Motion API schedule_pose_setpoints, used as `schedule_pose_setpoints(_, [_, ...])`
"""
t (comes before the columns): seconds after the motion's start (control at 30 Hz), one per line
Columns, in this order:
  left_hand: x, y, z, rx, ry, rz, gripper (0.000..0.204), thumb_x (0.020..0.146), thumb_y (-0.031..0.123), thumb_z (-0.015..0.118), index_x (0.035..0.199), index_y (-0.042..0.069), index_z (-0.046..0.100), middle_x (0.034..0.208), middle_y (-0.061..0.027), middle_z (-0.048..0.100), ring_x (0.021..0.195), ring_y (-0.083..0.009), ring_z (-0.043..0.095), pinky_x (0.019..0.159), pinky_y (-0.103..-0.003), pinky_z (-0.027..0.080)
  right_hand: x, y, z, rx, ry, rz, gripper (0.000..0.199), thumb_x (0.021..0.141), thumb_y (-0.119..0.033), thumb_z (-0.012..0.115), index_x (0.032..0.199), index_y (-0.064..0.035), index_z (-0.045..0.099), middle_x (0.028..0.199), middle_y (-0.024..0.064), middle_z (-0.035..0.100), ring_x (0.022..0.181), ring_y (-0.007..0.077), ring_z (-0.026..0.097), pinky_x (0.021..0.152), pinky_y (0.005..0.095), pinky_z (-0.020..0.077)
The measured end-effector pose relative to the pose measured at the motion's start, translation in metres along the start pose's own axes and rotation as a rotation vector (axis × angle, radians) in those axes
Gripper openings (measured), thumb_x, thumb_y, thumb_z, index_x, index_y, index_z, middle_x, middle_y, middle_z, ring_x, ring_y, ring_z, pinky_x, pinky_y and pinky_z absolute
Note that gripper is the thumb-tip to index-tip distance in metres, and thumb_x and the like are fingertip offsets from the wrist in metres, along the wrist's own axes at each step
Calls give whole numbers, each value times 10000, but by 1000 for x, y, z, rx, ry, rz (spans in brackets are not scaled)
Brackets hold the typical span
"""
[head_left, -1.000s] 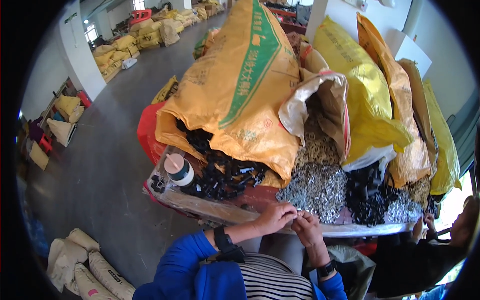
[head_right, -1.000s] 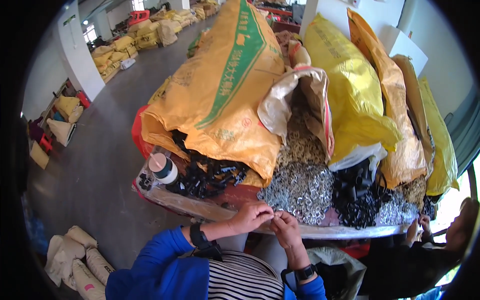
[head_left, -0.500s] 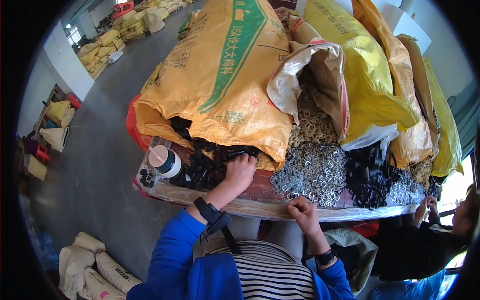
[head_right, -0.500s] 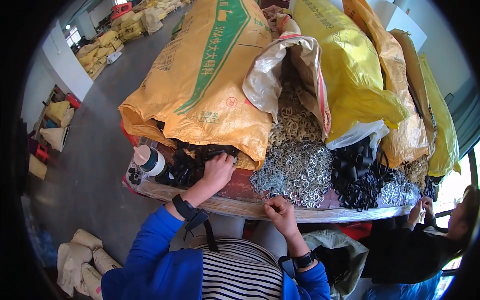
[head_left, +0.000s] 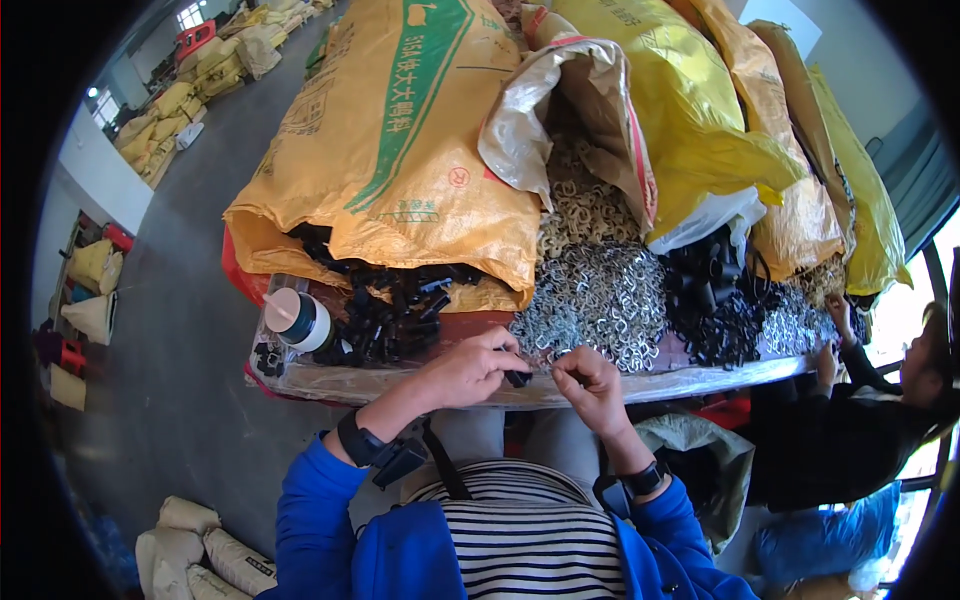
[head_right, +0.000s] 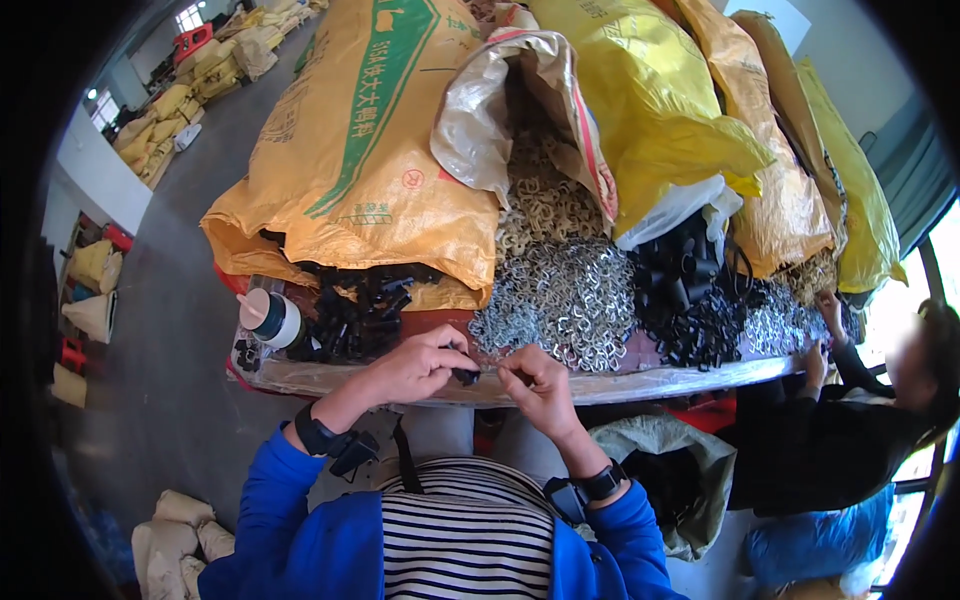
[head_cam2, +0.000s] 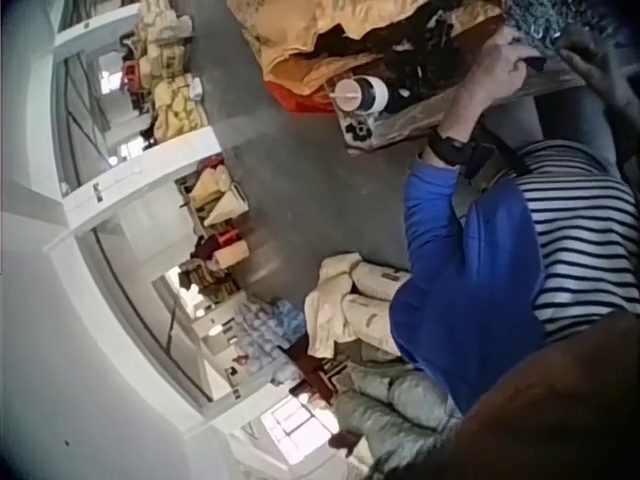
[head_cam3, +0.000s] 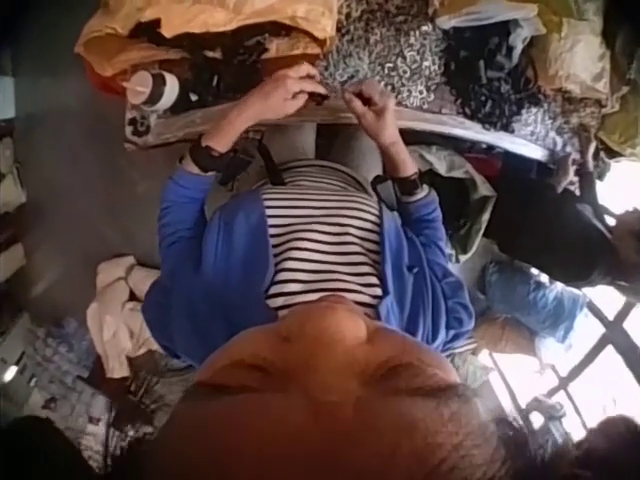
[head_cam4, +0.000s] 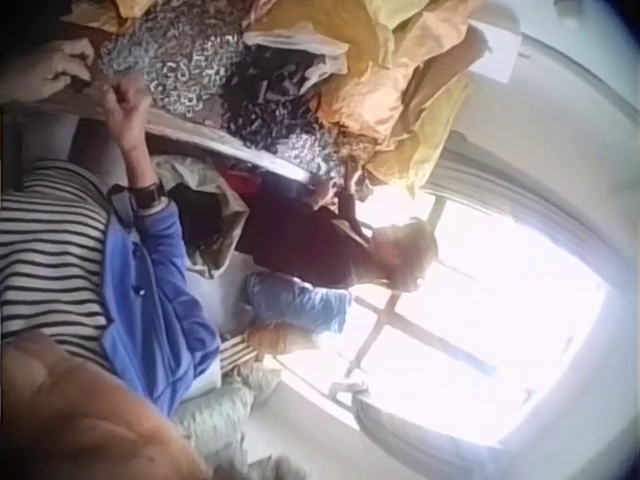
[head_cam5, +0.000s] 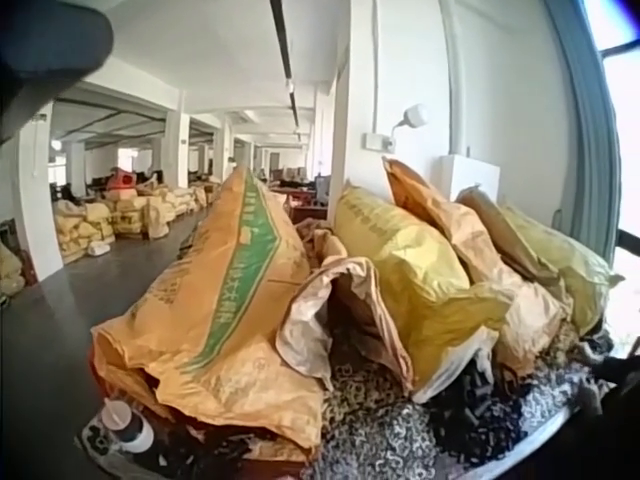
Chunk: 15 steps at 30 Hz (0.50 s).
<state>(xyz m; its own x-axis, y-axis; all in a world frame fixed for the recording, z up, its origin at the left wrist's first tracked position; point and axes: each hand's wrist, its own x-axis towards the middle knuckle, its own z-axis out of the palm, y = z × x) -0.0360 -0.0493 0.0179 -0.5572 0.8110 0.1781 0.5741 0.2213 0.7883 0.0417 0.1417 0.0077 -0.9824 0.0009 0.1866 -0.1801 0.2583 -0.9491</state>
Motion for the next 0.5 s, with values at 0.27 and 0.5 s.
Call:
schedule_pose_setpoints(0.27, [12,9,27,-177,54,31,276,608,-47,442,857,5,550,855,-111,503,806,-236,521,675,-302,424,-1,-1,-7,-77,12,-144,26,696,-8,569,701,-6,543,658,54,494,558,135,456,489,234,352])
schedule_pose_setpoints(0.5, [16,-5,49,-933,14,-361,309,679,-30,445,977,44,481,884,-69,520,791,-151,539,673,-256,459,-1,11,-8,-50,39,-145,29,692,-10,571,702,-7,544,659,55,496,563,140,463,492,235,358])
